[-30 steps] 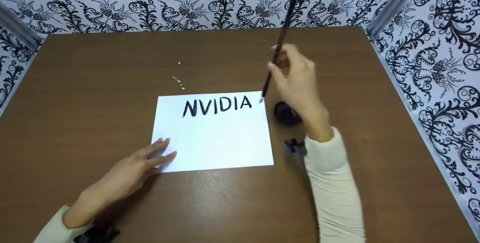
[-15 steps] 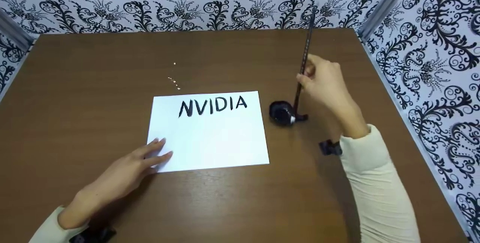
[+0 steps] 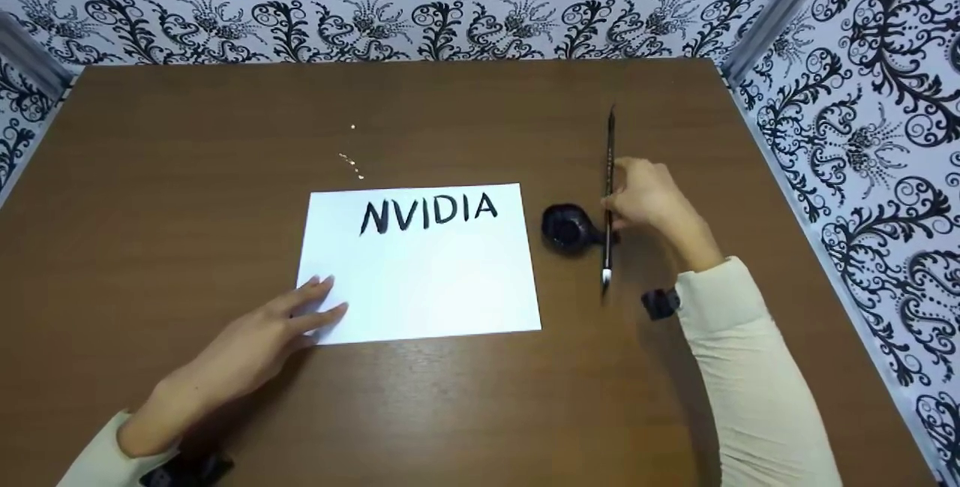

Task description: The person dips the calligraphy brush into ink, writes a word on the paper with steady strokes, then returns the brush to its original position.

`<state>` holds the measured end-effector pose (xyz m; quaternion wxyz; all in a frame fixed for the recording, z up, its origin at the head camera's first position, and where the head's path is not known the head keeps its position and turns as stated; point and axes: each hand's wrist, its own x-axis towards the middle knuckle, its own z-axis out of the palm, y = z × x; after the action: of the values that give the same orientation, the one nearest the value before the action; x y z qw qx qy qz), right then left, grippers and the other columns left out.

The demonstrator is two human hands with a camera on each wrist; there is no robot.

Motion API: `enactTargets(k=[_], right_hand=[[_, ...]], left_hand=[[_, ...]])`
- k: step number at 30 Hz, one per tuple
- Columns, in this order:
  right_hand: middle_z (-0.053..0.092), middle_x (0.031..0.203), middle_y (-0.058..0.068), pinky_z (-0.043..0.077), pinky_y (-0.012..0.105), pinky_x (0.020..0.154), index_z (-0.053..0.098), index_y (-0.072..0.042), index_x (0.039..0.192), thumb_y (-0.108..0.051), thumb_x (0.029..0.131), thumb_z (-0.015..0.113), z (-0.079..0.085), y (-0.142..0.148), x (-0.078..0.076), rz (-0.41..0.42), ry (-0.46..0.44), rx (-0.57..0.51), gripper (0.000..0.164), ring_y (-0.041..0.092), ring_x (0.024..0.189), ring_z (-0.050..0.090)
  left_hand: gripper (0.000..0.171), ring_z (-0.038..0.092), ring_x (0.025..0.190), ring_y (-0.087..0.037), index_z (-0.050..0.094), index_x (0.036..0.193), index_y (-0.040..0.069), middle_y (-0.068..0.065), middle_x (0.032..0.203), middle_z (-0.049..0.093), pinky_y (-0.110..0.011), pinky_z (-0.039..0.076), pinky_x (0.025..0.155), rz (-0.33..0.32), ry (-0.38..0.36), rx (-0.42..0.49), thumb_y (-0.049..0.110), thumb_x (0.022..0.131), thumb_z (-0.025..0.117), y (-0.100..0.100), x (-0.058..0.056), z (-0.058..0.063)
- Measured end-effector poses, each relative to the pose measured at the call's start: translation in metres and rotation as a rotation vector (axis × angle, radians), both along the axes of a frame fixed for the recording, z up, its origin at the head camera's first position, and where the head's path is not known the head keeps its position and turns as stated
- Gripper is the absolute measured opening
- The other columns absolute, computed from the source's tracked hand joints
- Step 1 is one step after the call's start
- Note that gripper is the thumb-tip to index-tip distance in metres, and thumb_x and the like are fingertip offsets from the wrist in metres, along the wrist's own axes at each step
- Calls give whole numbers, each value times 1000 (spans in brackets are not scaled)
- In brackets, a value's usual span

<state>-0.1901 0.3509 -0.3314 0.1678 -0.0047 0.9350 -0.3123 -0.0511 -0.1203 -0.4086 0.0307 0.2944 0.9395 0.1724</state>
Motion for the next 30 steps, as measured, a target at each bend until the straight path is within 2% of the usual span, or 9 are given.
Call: enactTargets(k=[9, 18, 30], right_hand=[[71, 85, 17, 58, 35, 58, 29, 13, 142, -5, 85, 66, -17, 5, -8, -1, 18, 51, 70, 21, 60, 69], [70, 91, 21, 58, 33, 61, 33, 14, 140, -4, 87, 62, -30, 4, -9, -11, 30, 60, 63, 23, 67, 69], [67, 94, 26, 57, 29, 59, 34, 17, 138, -13, 89, 66, -40, 0, -12, -14, 4, 72, 66, 21, 67, 69]], left_hand=[[44, 42, 129, -37, 60, 130, 12, -21, 142, 44, -51, 48, 91, -21, 35, 16, -2, 89, 61, 0, -2, -1], [44, 42, 129, -37, 60, 131, 13, -19, 143, 43, -51, 48, 91, -18, 26, 12, -3, 90, 59, 1, -1, 0], [43, 42, 129, -37, 60, 131, 14, -19, 144, 43, -51, 47, 92, 1, 10, 18, -3, 91, 57, -1, 0, -2]])
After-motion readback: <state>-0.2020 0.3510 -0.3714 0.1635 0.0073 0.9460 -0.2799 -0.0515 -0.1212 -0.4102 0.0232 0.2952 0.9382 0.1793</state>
